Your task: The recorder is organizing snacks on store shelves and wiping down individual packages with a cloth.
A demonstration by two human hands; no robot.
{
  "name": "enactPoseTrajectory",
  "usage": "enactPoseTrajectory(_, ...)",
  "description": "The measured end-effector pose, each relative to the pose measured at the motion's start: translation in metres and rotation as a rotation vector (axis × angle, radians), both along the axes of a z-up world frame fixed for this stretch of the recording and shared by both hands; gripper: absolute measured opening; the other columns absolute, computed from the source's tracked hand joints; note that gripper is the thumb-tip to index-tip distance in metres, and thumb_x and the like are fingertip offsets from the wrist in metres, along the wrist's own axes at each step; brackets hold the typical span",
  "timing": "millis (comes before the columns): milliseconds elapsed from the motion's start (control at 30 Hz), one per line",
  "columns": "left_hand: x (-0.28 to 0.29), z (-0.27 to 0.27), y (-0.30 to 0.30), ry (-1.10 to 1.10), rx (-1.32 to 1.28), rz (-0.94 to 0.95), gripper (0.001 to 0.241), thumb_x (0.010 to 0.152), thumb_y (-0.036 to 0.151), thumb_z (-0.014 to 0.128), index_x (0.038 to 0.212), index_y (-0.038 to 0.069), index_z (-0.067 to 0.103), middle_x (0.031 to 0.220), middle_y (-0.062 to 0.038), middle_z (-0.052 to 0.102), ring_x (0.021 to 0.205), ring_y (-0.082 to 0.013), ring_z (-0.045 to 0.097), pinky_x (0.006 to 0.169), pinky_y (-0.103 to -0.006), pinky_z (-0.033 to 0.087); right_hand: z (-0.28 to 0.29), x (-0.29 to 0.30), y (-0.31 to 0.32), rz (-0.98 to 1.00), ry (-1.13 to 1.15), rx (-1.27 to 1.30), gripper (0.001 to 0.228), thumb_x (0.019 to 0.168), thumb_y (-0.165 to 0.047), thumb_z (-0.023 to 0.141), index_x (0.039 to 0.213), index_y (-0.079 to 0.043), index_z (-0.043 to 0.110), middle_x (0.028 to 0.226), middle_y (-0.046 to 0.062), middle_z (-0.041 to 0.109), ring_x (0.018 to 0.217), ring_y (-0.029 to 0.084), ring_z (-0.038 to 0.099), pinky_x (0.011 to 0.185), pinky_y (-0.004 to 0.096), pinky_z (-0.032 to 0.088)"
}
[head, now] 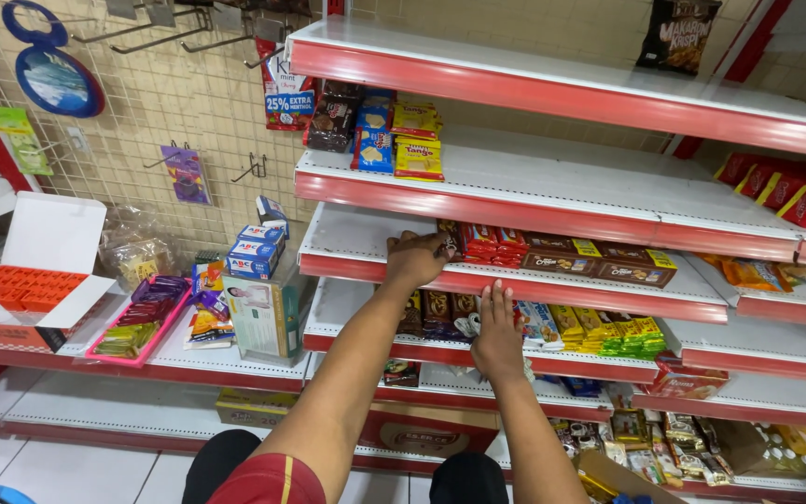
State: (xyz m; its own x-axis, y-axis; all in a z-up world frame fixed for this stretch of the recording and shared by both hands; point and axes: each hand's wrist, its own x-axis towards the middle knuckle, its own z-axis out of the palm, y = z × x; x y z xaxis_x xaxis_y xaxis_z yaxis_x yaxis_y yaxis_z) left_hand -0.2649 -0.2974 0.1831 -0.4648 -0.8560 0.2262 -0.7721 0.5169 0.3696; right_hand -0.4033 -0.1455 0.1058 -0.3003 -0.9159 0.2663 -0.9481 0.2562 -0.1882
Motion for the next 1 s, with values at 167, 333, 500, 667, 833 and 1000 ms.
enactPoseTrajectory(167,0.006,0.005,0.006,0.012,0.003,-0.01,0.072,0.098,0.061,0.047,0.158,0.022,0.037,0.147,-0.007,0.057,0.132,-0.0249,0.049,0.108,-0.047,0.034,-0.009,-0.007,-0.002,0.03,0.02,-0.057,0.094,0.08,0.001,0.052,0.163,-0.013,0.009,0.172,0.008,0.0,0.159,0.03,-0.001,0.123,0.062,0.012)
enactPoseTrajectory(333,0.009,-0.039,0.003,0.096,-0.208,-0.093,0.084,0.097,0.064,0.047,0.157,0.007,0.035,0.151,-0.015,0.053,0.139,-0.0288,0.046,0.116,-0.0504,0.031,-0.016,-0.014,-0.003,0.086,0.013,-0.142,0.095,0.077,-0.001,0.054,0.162,-0.011,0.013,0.172,0.011,0.004,0.158,0.033,0.002,0.122,0.064,0.014)
enactPoseTrajectory(500,0.025,-0.085,0.046,0.144,-0.486,-0.079,0.096,0.096,0.069,0.043,0.159,0.0,0.024,0.162,-0.021,0.031,0.154,-0.0385,0.018,0.124,-0.06,0.003,-0.014,-0.013,0.007,0.025,0.126,-0.042,0.092,0.08,-0.003,0.057,0.162,-0.016,0.018,0.171,0.014,0.004,0.158,0.032,0.003,0.12,0.071,0.008)
enactPoseTrajectory(667,0.036,-0.11,0.086,0.086,-0.606,-0.106,0.086,0.091,0.065,0.051,0.154,0.011,0.028,0.16,-0.023,0.027,0.15,-0.0417,0.014,0.114,-0.068,0.002,-0.058,-0.004,0.037,0.032,-0.087,-0.235,0.091,0.076,-0.001,0.06,0.16,-0.01,0.026,0.167,0.021,0.014,0.154,0.04,0.013,0.119,0.065,0.015)
enactPoseTrajectory(833,0.007,-0.174,0.136,0.306,-0.081,-0.576,0.087,0.096,0.054,0.062,0.158,0.004,0.026,0.165,-0.026,0.027,0.154,-0.0432,0.023,0.125,-0.0578,0.016,-0.168,-0.022,0.075,-0.109,-0.838,-0.54,0.05,0.096,-0.01,0.057,0.145,-0.005,0.056,0.143,0.017,0.065,0.137,0.027,0.062,0.122,0.044,0.046)
enactPoseTrajectory(1000,-0.048,-0.276,0.188,0.579,0.503,-0.641,0.085,0.096,0.041,0.072,0.159,0.004,0.029,0.161,-0.026,0.04,0.151,-0.041,0.038,0.121,-0.0464,0.033,-0.156,-0.018,0.154,-0.381,-1.811,-0.502,0.056,0.104,-0.045,0.051,0.143,-0.005,0.056,0.139,0.007,0.064,0.126,0.019,0.06,0.106,0.036,0.045)
